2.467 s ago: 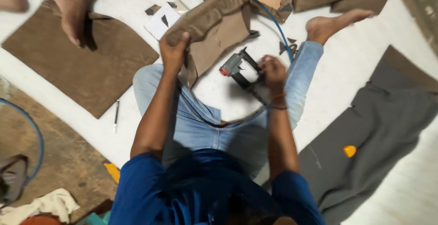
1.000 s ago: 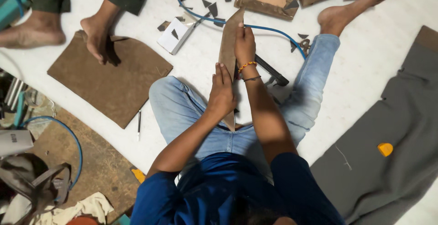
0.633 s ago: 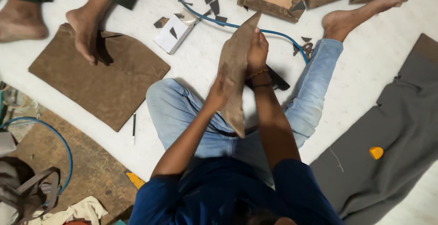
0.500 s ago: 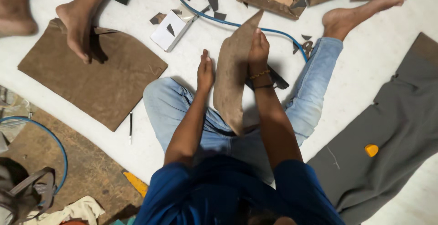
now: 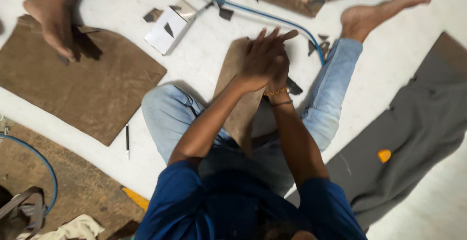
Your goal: The person sits on the floor and stretches a piece of brown fabric over a wooden board, folding the edges over the back. They use a pneumatic nail gun to fasten the fabric to the board, pressing and smoothing the material between fastening passes.
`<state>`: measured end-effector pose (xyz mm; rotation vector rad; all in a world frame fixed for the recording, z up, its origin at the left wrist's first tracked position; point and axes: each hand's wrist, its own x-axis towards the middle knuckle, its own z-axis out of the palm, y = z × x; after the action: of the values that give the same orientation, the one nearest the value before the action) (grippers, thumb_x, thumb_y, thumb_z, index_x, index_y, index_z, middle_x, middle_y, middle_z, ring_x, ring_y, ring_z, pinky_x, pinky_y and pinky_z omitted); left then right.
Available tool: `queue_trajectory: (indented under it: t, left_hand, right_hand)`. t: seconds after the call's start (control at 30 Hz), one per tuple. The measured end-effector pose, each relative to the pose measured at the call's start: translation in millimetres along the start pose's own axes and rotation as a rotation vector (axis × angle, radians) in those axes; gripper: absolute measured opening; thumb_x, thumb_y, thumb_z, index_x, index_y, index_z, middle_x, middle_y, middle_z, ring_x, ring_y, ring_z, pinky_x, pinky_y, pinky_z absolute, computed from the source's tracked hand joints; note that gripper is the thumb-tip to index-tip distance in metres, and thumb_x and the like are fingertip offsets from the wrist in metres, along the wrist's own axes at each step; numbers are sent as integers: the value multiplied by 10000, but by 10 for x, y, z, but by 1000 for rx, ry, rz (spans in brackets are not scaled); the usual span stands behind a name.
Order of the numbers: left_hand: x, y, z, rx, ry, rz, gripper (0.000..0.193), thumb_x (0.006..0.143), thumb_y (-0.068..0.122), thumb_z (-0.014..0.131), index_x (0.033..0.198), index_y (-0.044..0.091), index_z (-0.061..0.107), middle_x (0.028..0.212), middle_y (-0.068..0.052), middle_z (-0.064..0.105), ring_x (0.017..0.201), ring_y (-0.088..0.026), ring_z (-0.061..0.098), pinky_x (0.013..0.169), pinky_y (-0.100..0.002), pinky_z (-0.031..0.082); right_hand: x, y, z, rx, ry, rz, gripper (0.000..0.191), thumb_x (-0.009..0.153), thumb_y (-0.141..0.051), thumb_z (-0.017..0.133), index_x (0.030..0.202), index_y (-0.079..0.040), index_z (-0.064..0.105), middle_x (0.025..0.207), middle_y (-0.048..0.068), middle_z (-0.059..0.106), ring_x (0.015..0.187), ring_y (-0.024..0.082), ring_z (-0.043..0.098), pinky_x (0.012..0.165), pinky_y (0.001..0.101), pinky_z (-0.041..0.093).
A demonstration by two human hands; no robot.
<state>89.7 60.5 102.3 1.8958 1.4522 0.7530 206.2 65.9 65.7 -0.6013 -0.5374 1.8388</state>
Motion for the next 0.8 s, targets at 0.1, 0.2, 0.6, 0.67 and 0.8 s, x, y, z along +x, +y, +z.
queue_trajectory:
  t: [0.1, 0.2, 0.6, 0.67, 0.8]
  left_hand:
    - [-1, 19, -19, 7, -117, 11, 566, 990, 339, 522, 1517, 136, 485, 1692, -113, 313, 1574, -370, 230, 1242, -520, 211]
    - [-163, -466, -27, -595, 86, -134, 613, 1086, 440, 361, 1597, 118, 466, 1697, -137, 422, 1580, -362, 361, 1313, -492, 247]
    - [-73, -691, -136, -421, -71, -235, 714, 1077, 498, 197, 1651, 76, 249, 1740, -100, 207, 1627, -359, 90, 1272, -505, 74]
    - [-87, -498, -293, -329, -64, -127, 706, 1099, 475, 234, 1663, 49, 226, 1750, -119, 190, 1639, -384, 103, 1300, -496, 112]
    - [-82, -250, -489, -49, -93, 30, 715, 1124, 394, 401, 1670, -1, 162, 1758, -188, 156, 1636, -437, 107, 1328, -482, 146]
  right_hand:
    - [35, -6, -53, -405, 49, -130, 325, 1090, -258, 437, 1349, -94, 541, 1291, 36, 644, 1244, 185, 617, 1084, 348, 525]
    - [80, 58, -135, -673, 288, -155, 311, 1113, -250, 437, 1294, -45, 585, 1229, 39, 669, 1125, 167, 657, 953, 317, 559]
    - [190, 304, 46, -644, 350, -173, 282, 1091, -245, 485, 1195, -14, 610, 1105, 80, 680, 993, 179, 654, 874, 337, 538]
    - [192, 414, 54, -425, 476, -37, 350, 1085, -290, 408, 1171, -32, 628, 1079, 61, 694, 970, 168, 667, 862, 326, 546]
    - [172, 635, 14, -536, 419, -128, 305, 1105, -280, 458, 1174, -34, 625, 1104, 53, 668, 1010, 145, 630, 905, 320, 531]
